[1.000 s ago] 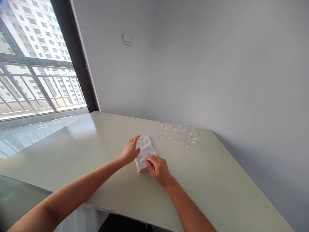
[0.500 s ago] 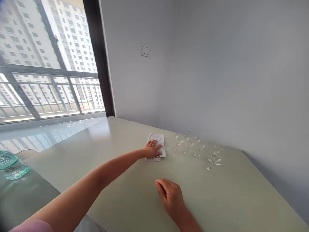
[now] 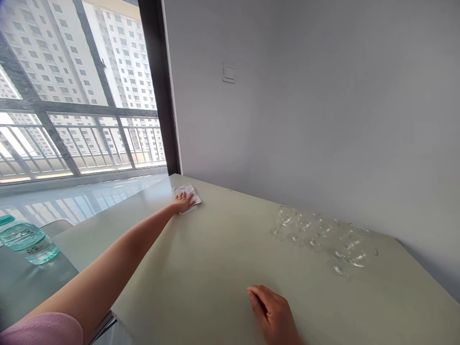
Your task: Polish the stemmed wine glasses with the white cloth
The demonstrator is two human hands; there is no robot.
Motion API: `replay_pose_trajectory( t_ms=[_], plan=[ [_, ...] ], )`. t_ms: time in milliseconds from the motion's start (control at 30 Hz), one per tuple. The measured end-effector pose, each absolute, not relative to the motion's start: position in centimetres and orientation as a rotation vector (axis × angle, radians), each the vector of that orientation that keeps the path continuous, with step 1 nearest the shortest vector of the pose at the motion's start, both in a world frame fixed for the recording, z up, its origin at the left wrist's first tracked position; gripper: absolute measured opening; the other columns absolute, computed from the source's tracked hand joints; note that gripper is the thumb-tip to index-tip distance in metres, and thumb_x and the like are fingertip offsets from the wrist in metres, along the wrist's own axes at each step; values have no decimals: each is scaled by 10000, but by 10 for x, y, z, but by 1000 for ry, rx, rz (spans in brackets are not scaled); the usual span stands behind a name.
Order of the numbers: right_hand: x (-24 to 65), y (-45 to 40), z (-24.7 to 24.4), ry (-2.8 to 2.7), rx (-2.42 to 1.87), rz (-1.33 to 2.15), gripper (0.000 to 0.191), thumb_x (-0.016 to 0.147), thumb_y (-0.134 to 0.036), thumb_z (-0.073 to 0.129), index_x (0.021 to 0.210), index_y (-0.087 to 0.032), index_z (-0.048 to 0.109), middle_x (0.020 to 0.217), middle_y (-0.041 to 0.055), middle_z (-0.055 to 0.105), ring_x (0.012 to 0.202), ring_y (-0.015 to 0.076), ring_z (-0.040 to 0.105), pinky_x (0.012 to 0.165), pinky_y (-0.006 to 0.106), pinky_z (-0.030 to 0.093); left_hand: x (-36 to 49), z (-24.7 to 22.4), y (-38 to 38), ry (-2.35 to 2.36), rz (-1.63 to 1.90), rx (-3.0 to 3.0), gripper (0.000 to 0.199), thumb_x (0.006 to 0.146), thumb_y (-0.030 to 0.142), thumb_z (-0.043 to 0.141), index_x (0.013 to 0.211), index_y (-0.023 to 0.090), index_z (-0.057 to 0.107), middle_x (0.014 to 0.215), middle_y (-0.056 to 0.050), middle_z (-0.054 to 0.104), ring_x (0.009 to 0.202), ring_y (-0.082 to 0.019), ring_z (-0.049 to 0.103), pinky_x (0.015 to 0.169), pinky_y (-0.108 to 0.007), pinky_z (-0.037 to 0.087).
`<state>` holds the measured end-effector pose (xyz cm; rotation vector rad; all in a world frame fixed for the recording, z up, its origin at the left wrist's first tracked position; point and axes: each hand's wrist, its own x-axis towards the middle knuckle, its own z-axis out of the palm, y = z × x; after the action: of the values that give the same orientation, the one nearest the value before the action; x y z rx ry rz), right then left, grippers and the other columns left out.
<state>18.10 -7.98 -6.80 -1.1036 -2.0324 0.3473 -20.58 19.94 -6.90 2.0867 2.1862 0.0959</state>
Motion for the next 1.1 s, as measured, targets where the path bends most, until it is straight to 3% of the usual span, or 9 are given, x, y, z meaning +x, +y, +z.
replay_pose_trajectory(
  t_ms=[300,533,833,1100],
  plan=[
    [182,-83,-68,-2060,-1198,415,264,856,-350,390,788,-214,606,574,-7,569,499,109,518,499,193,435,-328,-60,131,2529,78,1710,715,788,616,230,1357,183,247,1425,-180,144,1300,-370,73,982,-561,109],
    [179,-83,-63,-2035,-1232,469,271,861,-360,376,800,-205,590,607,-3,570,539,120,523,545,215,431,-366,-56,63,2574,62,1665,697,794,607,232,1363,205,231,1431,-159,141,1308,-342,68,1008,-505,119],
    [158,-87,-53,-2043,-1153,424,312,869,-344,348,753,-191,592,565,-8,532,511,107,479,528,213,408,-321,-62,5,2342,-48,2006,663,818,583,201,1371,217,190,1444,-124,109,1320,-294,50,1028,-445,98],
    [152,-91,-40,-2026,-1124,433,335,877,-346,322,777,-183,598,604,8,556,542,113,491,565,219,410,-191,-61,-24,1631,63,2591,609,835,561,229,1365,262,210,1446,-83,112,1322,-275,57,1047,-439,79]
  ],
)
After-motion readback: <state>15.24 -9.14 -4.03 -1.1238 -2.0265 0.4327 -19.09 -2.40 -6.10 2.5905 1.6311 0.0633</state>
